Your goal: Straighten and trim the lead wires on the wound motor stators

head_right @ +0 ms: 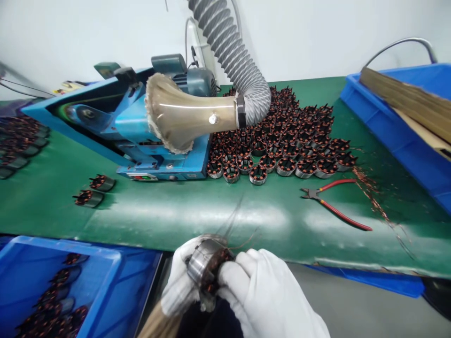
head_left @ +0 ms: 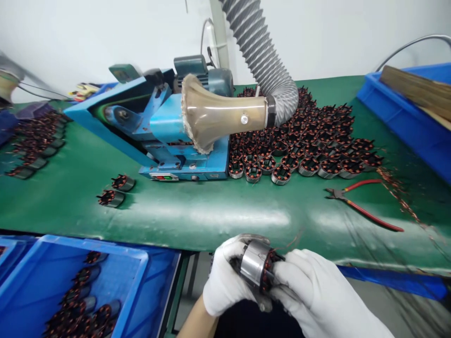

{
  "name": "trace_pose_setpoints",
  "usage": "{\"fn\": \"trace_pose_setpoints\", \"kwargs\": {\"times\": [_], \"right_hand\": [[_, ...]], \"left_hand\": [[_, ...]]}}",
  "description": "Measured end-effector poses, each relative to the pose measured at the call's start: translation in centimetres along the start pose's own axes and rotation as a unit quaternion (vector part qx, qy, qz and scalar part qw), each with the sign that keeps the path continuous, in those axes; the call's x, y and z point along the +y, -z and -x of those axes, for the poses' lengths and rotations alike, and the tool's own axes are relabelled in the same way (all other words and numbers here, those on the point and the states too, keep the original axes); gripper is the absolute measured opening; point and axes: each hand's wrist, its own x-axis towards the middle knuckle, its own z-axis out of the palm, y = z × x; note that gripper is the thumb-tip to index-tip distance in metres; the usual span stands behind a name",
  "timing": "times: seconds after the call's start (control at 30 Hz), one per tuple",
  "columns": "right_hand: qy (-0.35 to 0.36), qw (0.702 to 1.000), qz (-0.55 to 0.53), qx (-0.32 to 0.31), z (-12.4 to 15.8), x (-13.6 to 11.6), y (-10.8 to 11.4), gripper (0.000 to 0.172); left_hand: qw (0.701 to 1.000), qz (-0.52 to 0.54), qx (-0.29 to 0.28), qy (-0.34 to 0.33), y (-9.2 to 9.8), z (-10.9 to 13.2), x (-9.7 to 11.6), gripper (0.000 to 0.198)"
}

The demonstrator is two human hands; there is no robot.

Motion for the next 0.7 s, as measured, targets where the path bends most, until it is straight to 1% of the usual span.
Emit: {"fn": "trace_pose_setpoints", "kwargs": {"times": [0.03, 0.07, 0.1, 0.2, 0.27, 0.33, 0.43, 0.5, 0.57, 0.63, 0.7], "right_hand": [[-0.008, 1.0, -0.012, -0.007, 0.0, 0.1, -0.1, 0.023], [-0.011, 1.0, -0.026, -0.002, 0.0, 0.1, -0.2, 0.022], [-0.013, 0.999, -0.044, 0.016, 0.0, 0.1, -0.3, 0.021], [0.002, 0.99, -0.101, 0.097, 0.1, 0.0, -0.7, 0.012], [0.005, 0.984, -0.128, 0.127, 0.3, 0.0, -1.0, 0.007], [-0.014, 0.98, -0.138, 0.141, 0.6, -0.1, -1.1, 0.011], [-0.034, 0.982, -0.12, 0.141, 0.9, -0.1, -1.0, 0.026], [-0.014, 0.985, -0.099, 0.138, 0.8, -0.1, -0.7, 0.033], [0.013, 0.987, -0.083, 0.139, 0.5, 0.0, -0.5, 0.035], [0.029, 0.985, -0.076, 0.155, 0.4, 0.1, -0.6, 0.035], [0.031, 0.982, -0.08, 0.168, 0.7, 0.1, -0.9, 0.033]], "left_hand": [[1.0, -0.003, 0.004, 0.003, 0.0, 0.0, 0.0, 0.049], [1.0, -0.003, 0.007, 0.006, 0.0, 0.1, 0.1, 0.05], [1.0, -0.002, 0.011, 0.008, 0.0, 0.1, 0.2, 0.051], [1.0, -0.004, 0.02, 0.006, 0.0, 0.1, 0.5, 0.047], [1.0, -0.018, 0.023, 0.001, 0.0, 0.1, 0.5, 0.043], [0.999, -0.033, 0.027, -0.005, -0.1, 0.0, 0.5, 0.039], [0.999, -0.028, 0.035, -0.015, -0.2, 0.0, 0.6, 0.034], [0.999, -0.015, 0.034, -0.022, -0.3, 0.0, 0.8, 0.032], [0.999, -0.015, 0.027, -0.03, -0.3, 0.0, 1.1, 0.032], [0.999, -0.03, 0.018, -0.034, -0.2, 0.0, 1.5, 0.039], [0.998, -0.041, 0.012, -0.039, -0.2, -0.1, 1.9, 0.051]]}}
